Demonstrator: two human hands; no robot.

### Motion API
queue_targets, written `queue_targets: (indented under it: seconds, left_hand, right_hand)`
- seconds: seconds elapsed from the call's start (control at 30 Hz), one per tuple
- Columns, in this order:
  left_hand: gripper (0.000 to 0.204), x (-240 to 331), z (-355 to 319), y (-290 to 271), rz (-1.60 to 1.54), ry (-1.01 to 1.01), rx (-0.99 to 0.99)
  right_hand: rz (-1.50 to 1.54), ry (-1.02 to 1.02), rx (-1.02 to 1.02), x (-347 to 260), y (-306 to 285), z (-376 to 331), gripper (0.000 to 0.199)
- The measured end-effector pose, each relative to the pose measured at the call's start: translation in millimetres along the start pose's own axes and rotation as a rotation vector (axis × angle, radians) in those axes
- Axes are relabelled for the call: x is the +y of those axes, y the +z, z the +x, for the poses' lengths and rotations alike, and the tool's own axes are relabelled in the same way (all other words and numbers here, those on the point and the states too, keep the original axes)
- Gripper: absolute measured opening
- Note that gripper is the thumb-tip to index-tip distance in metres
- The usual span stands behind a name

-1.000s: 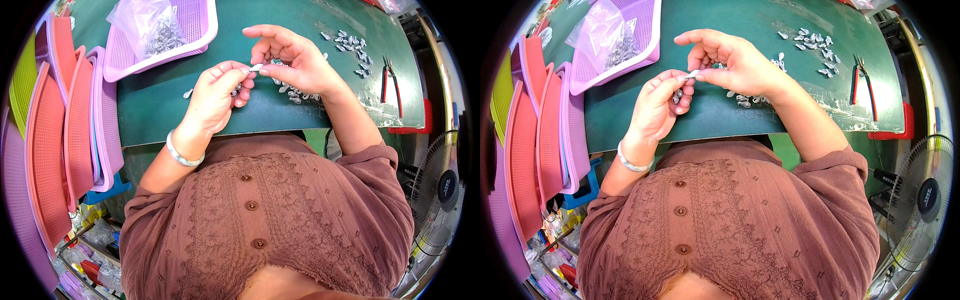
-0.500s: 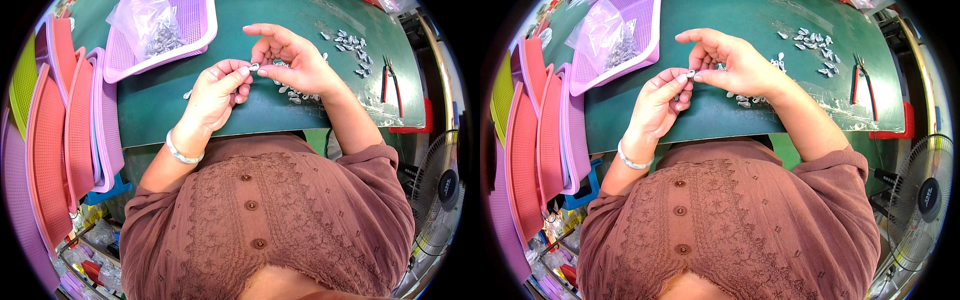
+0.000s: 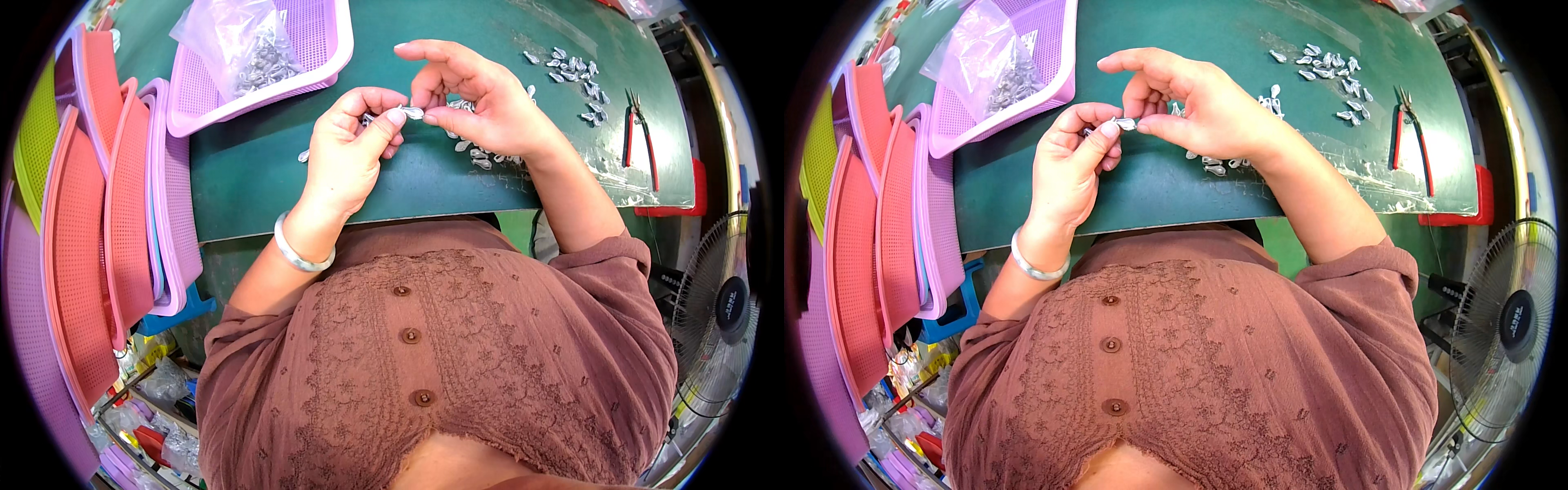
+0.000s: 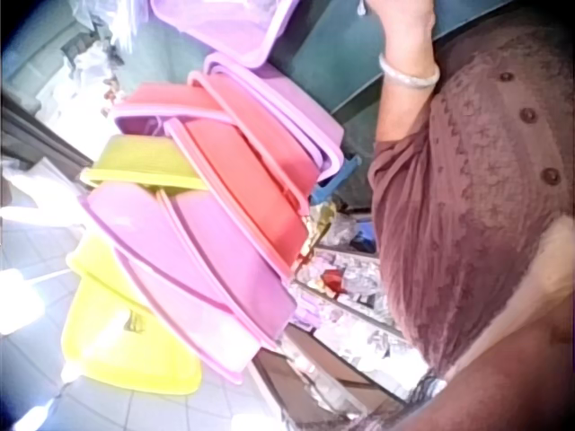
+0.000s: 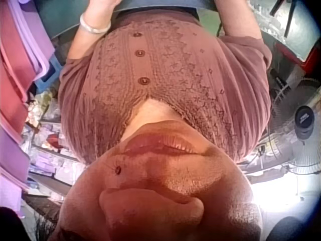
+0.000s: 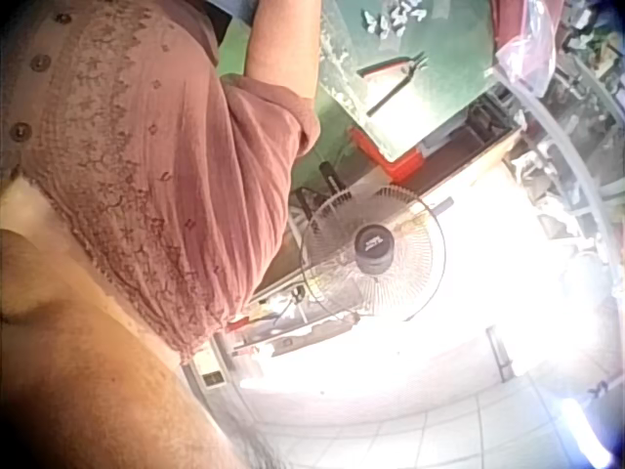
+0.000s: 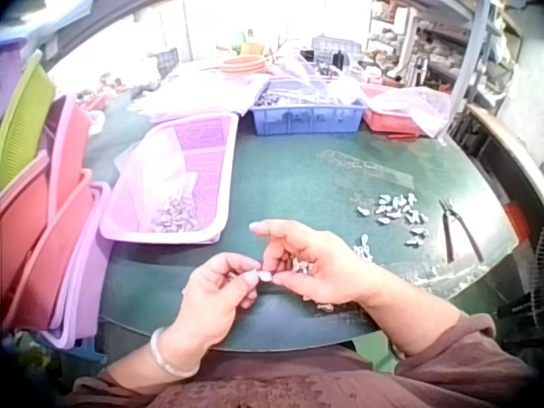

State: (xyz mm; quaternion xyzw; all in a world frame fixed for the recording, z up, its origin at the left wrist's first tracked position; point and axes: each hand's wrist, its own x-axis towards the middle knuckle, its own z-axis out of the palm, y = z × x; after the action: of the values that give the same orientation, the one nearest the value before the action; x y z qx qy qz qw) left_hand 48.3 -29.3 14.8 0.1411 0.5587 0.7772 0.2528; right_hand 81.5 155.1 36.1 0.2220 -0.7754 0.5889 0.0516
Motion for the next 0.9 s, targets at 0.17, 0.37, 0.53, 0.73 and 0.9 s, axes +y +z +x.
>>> queue_targets:
  seconds: [0.17,0.37,0.53,0.73,0.9]
  left_hand:
    - [0.012,-0.8,-0.5,-0.6,0.061,0.041,-0.017]
    - [0.011,3.5,3.1,-6.6,-0.298,-0.170,-0.012]
    - [0.013,2.7,4.8,-12.7,-0.363,-0.226,-0.043]
    - [0.013,2.5,3.2,-6.9,-0.197,-0.250,-0.002]
    - [0.011,1.5,3.2,-7.0,-0.187,-0.264,-0.019]
  right_hand:
    - [-0.157,-0.025,0.049,1.5,-6.5,0.9,0.052]
    - [-0.546,0.076,-0.009,9.3,-15.9,-1.5,0.048]
    - [-0.669,0.077,-0.050,15.8,-17.2,-4.0,0.049]
    - [-0.703,0.100,-0.031,12.8,-15.5,-3.6,0.047]
    - [-0.720,0.120,-0.013,12.3,-9.6,-3.5,0.051]
